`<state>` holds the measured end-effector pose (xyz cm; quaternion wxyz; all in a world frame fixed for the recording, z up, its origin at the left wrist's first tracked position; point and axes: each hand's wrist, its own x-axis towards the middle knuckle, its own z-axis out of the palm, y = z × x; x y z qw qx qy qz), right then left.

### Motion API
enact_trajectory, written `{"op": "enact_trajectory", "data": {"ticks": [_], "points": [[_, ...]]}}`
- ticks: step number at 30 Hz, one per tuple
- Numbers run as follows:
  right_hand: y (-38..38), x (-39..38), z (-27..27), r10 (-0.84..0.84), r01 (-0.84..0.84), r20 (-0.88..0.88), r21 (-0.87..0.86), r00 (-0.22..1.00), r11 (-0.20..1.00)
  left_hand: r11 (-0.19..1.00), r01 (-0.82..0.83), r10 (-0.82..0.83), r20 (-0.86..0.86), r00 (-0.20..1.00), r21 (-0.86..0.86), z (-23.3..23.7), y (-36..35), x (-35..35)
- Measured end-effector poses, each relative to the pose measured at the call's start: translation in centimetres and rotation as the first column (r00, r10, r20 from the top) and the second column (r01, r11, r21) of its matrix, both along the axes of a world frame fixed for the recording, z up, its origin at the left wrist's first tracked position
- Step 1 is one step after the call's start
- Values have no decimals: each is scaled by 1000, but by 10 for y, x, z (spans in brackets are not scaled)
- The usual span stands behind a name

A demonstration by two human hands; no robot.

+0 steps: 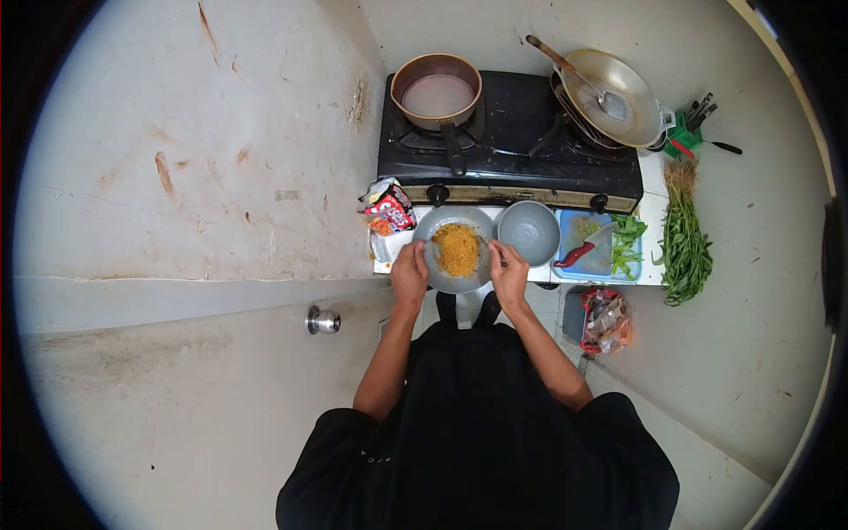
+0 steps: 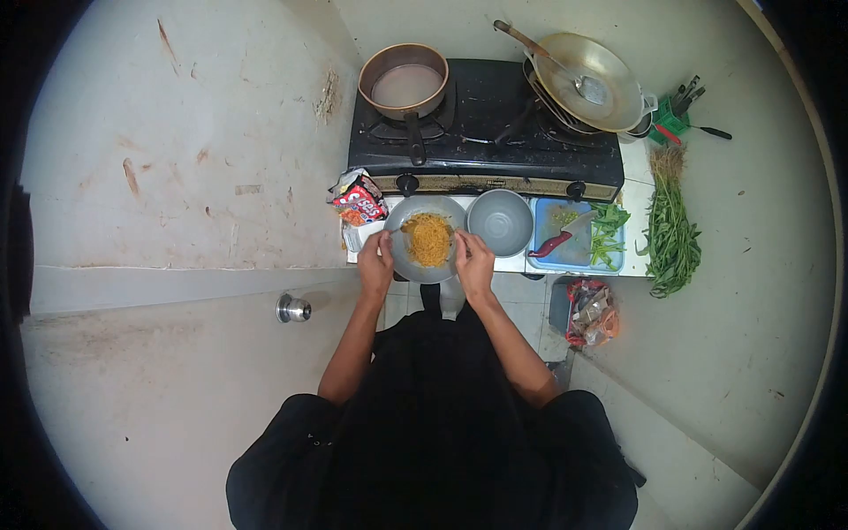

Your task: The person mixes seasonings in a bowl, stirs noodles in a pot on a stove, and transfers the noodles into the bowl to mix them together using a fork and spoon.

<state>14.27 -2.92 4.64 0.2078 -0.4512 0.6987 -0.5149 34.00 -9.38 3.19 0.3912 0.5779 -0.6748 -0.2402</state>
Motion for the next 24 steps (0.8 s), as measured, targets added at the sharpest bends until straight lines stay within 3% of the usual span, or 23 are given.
{"op": "enact_trajectory", "data": {"ticks": [5, 11, 13, 17, 20, 22, 24], "points": [[-13, -8, -6, -30, 26, -62, -64, 998, 998, 998, -59, 60, 52, 997, -10, -19, -27, 15], [-21, -1, -21, -41, 38, -46, -60, 998, 998, 974, -105, 151, -230, 961, 199, -46, -30, 11], [-19, 3, -21, -36, 36, -19, -38, 999, 999, 908, -48, 225, -386, 895, 416, -52, -24, 7], [-12, 7, -12, -12, 11, -27, -34, 1000, 999, 905, 35, 188, -471, 862, 424, -39, -5, -4], [-1, 7, 0, -16, 16, 66, 2, 998, 1000, 913, -1, 183, -408, 895, 407, -20, 12, -4], [8, 4, 7, -10, 10, 40, -8, 999, 1000, 991, 119, -104, -217, 971, 56, -14, 23, 0], [17, 1, 9, -6, 7, 14, -18, 1000, 1000, 986, 168, -164, -178, 970, 10, -7, 36, 3]]}}
